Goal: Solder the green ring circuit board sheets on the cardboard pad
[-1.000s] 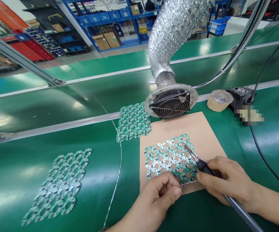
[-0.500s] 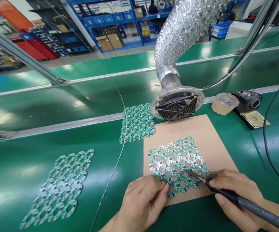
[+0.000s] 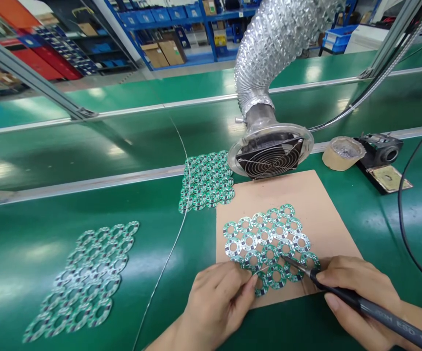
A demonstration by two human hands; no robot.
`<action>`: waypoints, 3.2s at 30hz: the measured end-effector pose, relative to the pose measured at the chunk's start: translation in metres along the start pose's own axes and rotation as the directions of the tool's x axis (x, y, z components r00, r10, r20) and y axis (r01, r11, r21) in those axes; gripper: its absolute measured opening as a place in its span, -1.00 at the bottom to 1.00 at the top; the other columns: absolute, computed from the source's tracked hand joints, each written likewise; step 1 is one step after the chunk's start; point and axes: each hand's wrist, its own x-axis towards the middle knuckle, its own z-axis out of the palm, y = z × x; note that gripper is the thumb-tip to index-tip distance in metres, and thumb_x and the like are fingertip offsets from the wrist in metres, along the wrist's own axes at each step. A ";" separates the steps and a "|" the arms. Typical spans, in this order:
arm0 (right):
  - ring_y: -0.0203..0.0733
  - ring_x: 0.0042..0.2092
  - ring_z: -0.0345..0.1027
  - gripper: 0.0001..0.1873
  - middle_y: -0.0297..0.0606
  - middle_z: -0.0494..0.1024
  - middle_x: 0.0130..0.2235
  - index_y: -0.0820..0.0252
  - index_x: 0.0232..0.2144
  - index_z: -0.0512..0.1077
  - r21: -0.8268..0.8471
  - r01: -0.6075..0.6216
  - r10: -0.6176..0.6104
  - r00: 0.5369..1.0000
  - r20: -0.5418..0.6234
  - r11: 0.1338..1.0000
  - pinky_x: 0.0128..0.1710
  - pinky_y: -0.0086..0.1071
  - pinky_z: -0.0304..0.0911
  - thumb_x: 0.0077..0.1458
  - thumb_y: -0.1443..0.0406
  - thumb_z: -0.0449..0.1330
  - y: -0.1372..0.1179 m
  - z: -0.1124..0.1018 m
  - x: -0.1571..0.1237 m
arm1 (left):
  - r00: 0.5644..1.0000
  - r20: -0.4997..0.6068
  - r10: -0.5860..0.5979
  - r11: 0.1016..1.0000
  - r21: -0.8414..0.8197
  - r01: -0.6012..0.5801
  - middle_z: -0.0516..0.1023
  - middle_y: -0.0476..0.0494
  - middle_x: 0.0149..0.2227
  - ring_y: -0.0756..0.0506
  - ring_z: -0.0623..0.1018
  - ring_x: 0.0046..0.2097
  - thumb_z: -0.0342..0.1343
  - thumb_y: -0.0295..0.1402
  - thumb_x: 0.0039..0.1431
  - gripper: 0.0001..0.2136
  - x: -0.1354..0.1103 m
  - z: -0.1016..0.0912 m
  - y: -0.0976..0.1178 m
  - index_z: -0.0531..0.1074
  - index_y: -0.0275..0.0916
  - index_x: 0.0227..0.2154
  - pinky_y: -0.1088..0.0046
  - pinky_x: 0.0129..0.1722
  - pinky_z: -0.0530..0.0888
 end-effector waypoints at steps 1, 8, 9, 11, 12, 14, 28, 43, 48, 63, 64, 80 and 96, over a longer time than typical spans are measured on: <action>-0.21 -0.44 0.39 -0.64 -0.20 0.46 -0.44 0.33 -0.15 0.38 -0.006 0.000 0.000 1.000 0.003 1.000 -0.50 -0.34 0.35 -0.06 0.51 0.08 0.000 0.000 0.000 | 1.000 0.002 -0.001 1.000 0.001 0.001 0.28 0.10 -0.62 0.08 0.24 -0.58 0.06 -0.56 0.14 -0.89 0.000 0.000 0.000 0.33 -0.24 -0.45 0.55 -0.58 0.21; -0.16 -0.44 0.42 -0.61 -0.18 0.49 -0.44 0.29 -0.13 0.36 -0.010 0.003 -0.003 1.000 -0.005 1.000 -0.49 -0.30 0.37 -0.07 0.52 0.06 -0.006 -0.006 0.004 | 1.000 0.005 0.002 1.000 -0.001 -0.002 0.29 0.10 -0.62 0.09 0.25 -0.58 0.06 -0.55 0.15 -0.89 0.001 -0.001 0.002 0.33 -0.24 -0.44 0.56 -0.58 0.22; -0.14 -0.43 0.43 -0.61 -0.18 0.49 -0.44 0.27 -0.12 0.36 -0.015 0.000 0.000 1.000 -0.015 1.000 -0.47 -0.28 0.38 -0.06 0.52 0.05 -0.007 -0.008 0.004 | 1.000 -0.002 0.004 1.000 0.002 -0.004 0.29 0.10 -0.62 0.09 0.25 -0.59 0.06 -0.55 0.14 -0.90 0.001 -0.001 0.003 0.33 -0.24 -0.43 0.56 -0.58 0.22; -0.13 -0.44 0.42 -0.63 -0.20 0.48 -0.46 0.23 -0.14 0.36 -0.032 -0.023 0.021 0.999 -0.042 0.999 -0.46 -0.28 0.37 -0.05 0.51 0.05 -0.008 -0.012 0.004 | 1.000 -0.012 0.010 1.000 0.007 -0.009 0.27 0.11 -0.63 0.09 0.25 -0.59 0.07 -0.55 0.14 -0.91 0.002 -0.001 0.005 0.34 -0.24 -0.42 0.55 -0.59 0.21; -0.15 -0.46 0.41 -0.65 -0.22 0.47 -0.48 0.21 -0.16 0.36 -0.037 -0.042 0.039 0.997 -0.062 0.998 -0.48 -0.29 0.36 -0.03 0.50 0.06 -0.007 -0.015 0.003 | 1.000 -0.013 0.011 1.000 0.009 -0.010 0.27 0.10 -0.63 0.09 0.25 -0.59 0.06 -0.55 0.14 -0.90 0.003 0.000 0.006 0.33 -0.25 -0.42 0.55 -0.58 0.21; -0.18 -0.51 0.36 -0.71 -0.24 0.45 -0.51 0.19 -0.19 0.37 -0.032 -0.077 0.073 0.993 -0.093 0.997 -0.52 -0.30 0.32 0.00 0.47 0.06 -0.005 -0.018 0.000 | 1.000 -0.009 0.014 1.000 0.015 -0.014 0.29 0.09 -0.62 0.09 0.26 -0.58 0.05 -0.56 0.14 -0.89 0.005 0.002 0.009 0.32 -0.25 -0.44 0.55 -0.58 0.22; -0.23 -0.52 0.31 -0.75 -0.24 0.45 -0.48 0.22 -0.22 0.37 0.089 -0.095 0.102 0.991 -0.083 0.992 -0.57 -0.35 0.20 0.00 0.46 0.06 0.004 -0.015 0.000 | 0.995 0.048 0.082 0.988 0.130 -0.087 0.28 0.07 -0.61 0.07 0.28 -0.57 0.02 -0.51 0.19 -0.86 0.014 0.009 0.018 0.29 -0.24 -0.48 0.56 -0.57 0.25; -0.23 -0.52 0.30 -0.74 -0.24 0.43 -0.48 0.21 -0.24 0.38 0.132 -0.099 0.115 0.986 -0.121 0.986 -0.56 -0.34 0.21 -0.02 0.47 0.05 0.005 -0.016 -0.002 | 0.980 0.102 0.173 0.971 0.149 -0.186 0.27 0.06 -0.61 0.04 0.24 -0.56 0.03 -0.54 0.16 -0.85 0.027 0.007 0.020 0.28 -0.24 -0.50 0.46 -0.58 0.17; -0.21 -0.48 0.30 -0.79 -0.24 0.42 -0.48 0.20 -0.26 0.37 0.150 -0.162 0.180 0.977 -0.117 0.975 -0.53 -0.33 0.22 0.03 0.45 0.05 0.008 -0.019 -0.004 | 0.977 0.084 0.195 0.971 0.125 -0.205 0.27 0.06 -0.62 0.04 0.24 -0.56 0.02 -0.54 0.15 -0.86 0.032 0.008 0.021 0.30 -0.23 -0.49 0.44 -0.58 0.17; -0.22 -0.49 0.29 -0.76 -0.26 0.40 -0.50 0.21 -0.24 0.38 0.204 -0.144 0.165 0.982 -0.090 0.968 -0.54 -0.33 0.20 0.02 0.46 0.04 0.007 -0.016 -0.001 | 0.981 0.054 0.184 0.980 0.065 -0.187 0.33 0.05 -0.61 0.05 0.26 -0.57 0.08 -0.55 0.11 -0.90 0.026 0.009 0.014 0.31 -0.26 -0.45 0.47 -0.57 0.21; -0.21 -0.48 0.31 -0.76 -0.25 0.41 -0.49 0.21 -0.23 0.38 0.204 -0.153 0.175 0.980 -0.096 0.967 -0.53 -0.32 0.22 0.02 0.46 0.04 0.007 -0.017 -0.002 | 0.982 0.045 0.183 0.981 0.064 -0.186 0.33 0.05 -0.61 0.05 0.26 -0.57 0.08 -0.55 0.11 -0.90 0.026 0.009 0.013 0.31 -0.26 -0.45 0.48 -0.57 0.21; -0.25 -0.48 0.27 -0.76 -0.29 0.38 -0.47 0.20 -0.25 0.37 0.194 -0.195 0.213 0.974 -0.078 0.962 -0.52 -0.36 0.16 -0.01 0.47 0.06 0.008 -0.017 -0.001 | 0.978 0.068 0.198 0.974 0.099 -0.204 0.28 0.04 -0.61 0.02 0.21 -0.56 0.08 -0.56 0.12 -0.87 0.028 0.016 0.012 0.31 -0.25 -0.49 0.45 -0.58 0.16; -0.23 -0.49 0.33 -0.69 -0.27 0.44 -0.47 0.21 -0.22 0.37 0.092 -0.139 0.150 0.982 -0.116 0.986 -0.53 -0.33 0.25 -0.06 0.51 0.08 0.005 -0.013 0.000 | 0.980 0.085 0.180 0.973 0.130 -0.190 0.21 0.05 -0.61 0.02 0.18 -0.54 0.07 -0.54 0.15 -0.82 0.030 0.018 0.010 0.27 -0.24 -0.53 0.42 -0.55 0.12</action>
